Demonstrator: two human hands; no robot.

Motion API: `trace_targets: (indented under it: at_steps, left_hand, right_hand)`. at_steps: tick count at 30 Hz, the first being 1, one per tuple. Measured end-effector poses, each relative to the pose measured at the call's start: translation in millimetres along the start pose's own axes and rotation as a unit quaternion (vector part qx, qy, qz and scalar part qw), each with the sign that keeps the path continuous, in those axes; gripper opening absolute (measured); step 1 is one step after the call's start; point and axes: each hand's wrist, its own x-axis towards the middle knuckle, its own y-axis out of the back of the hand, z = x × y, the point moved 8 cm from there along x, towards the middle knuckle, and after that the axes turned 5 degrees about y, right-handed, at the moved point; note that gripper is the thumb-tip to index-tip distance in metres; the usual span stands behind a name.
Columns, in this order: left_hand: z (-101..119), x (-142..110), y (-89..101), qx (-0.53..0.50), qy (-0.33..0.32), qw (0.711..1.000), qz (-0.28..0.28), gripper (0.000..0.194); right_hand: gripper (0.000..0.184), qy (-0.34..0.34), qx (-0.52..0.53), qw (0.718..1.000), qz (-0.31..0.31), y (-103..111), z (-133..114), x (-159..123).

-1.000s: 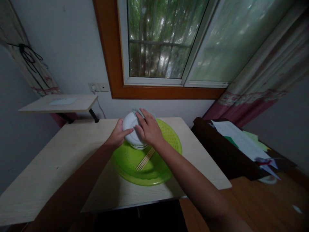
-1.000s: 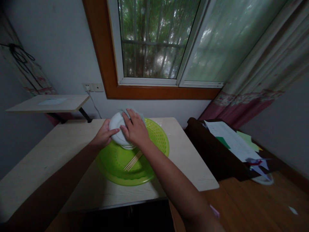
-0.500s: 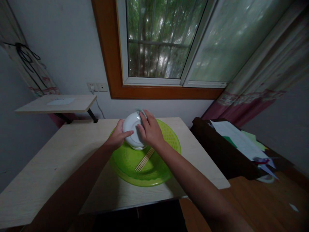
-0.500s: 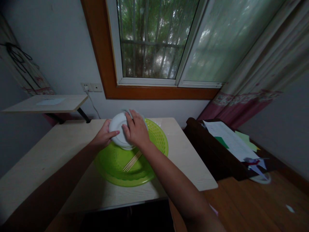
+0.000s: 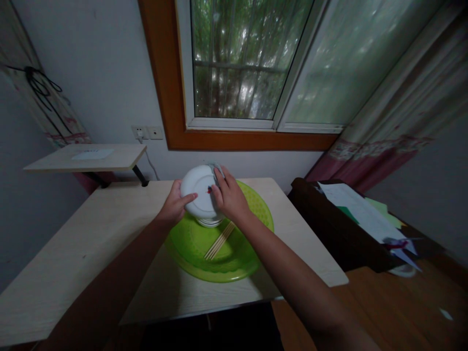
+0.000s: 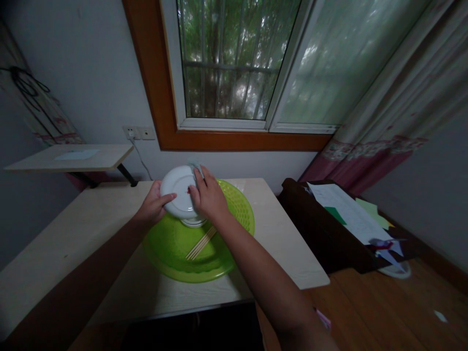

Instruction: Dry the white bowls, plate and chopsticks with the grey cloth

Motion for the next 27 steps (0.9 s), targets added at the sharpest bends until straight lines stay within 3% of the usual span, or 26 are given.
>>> trace_targets:
  at_steps: [9,14,20,27]
  left_hand:
    - [9.0,4.0,16.9,-0.047,-0.039,0.995,0.082,0.055]
    - [8.5,3.2,14.4,-0.059,-0.015,0.995,0.075,0.056]
    - [-1.3,-0.1,-0.5,-0.015,0.021,1.000,-0.001,0.055]
    - [-7.5,-5.3,-10.6,0.013,0.049,0.997,-0.060,0.057]
  right_hand:
    - [0.059,-0.090,0.093,0.991,0.031,-6.9,30.5,-13.7]
    - [0.060,-0.096,0.069,0.993,0.023,-10.2,29.6,-14.4]
    - [0.055,-0.018,0.010,0.999,0.033,0.2,15.9,-9.0]
    - [0.059,0.131,-0.034,0.990,-0.043,-3.4,-26.6,-0.7]
